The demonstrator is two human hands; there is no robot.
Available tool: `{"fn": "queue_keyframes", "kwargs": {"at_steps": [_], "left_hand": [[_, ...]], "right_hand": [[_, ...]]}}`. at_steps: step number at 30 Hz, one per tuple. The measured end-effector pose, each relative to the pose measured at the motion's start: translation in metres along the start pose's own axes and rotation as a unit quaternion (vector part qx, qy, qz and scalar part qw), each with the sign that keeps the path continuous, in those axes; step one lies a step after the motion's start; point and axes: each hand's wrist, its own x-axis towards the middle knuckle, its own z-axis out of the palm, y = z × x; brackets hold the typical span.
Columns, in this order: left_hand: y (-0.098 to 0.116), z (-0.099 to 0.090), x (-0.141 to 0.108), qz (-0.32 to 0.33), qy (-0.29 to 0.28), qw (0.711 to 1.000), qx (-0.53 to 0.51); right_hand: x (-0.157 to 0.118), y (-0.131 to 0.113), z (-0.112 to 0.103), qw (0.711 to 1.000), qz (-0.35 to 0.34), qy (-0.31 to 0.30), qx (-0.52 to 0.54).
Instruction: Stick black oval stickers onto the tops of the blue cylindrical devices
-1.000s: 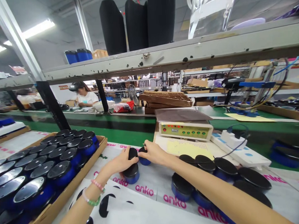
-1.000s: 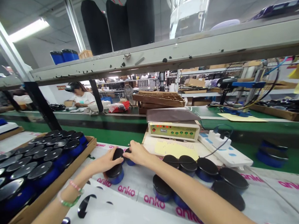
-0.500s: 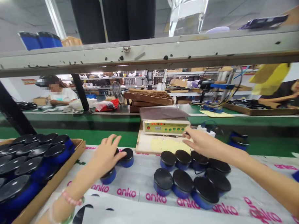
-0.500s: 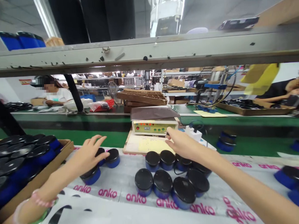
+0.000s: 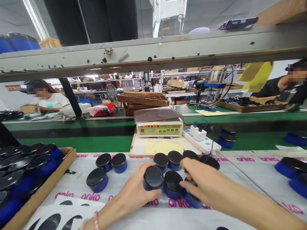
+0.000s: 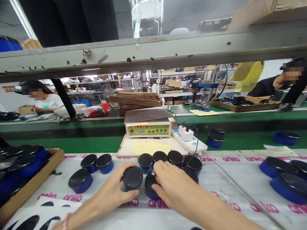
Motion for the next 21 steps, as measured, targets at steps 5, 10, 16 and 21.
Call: {"fn": "queue_keyframes", "kwargs": {"at_steps": [5, 10, 16, 21], "left_hand": [[-0.009, 0.002, -0.010, -0.022, -0.014, 1.000, 0.001], [-0.021, -0.009, -0.009, -0.036, -0.085, 0.995, -0.031], [-0.030, 0.003, 0.042, -0.003, -0.041, 0.999, -0.032], [-0.017, 0.011, 0.062, 0.046, -0.034, 0.998, -0.029]], "right_hand": [[0.018, -0.023, 0.030, 0.995, -0.023, -0.092, 0.043], [0.027, -0.015, 0.031, 0.986, -0.061, -0.132, 0.080], [0.025, -0.016, 0.027, 0.985, -0.051, -0.113, 0.116], [0.027, -0.011, 0.012, 0.988, 0.011, -0.024, 0.153]]}}
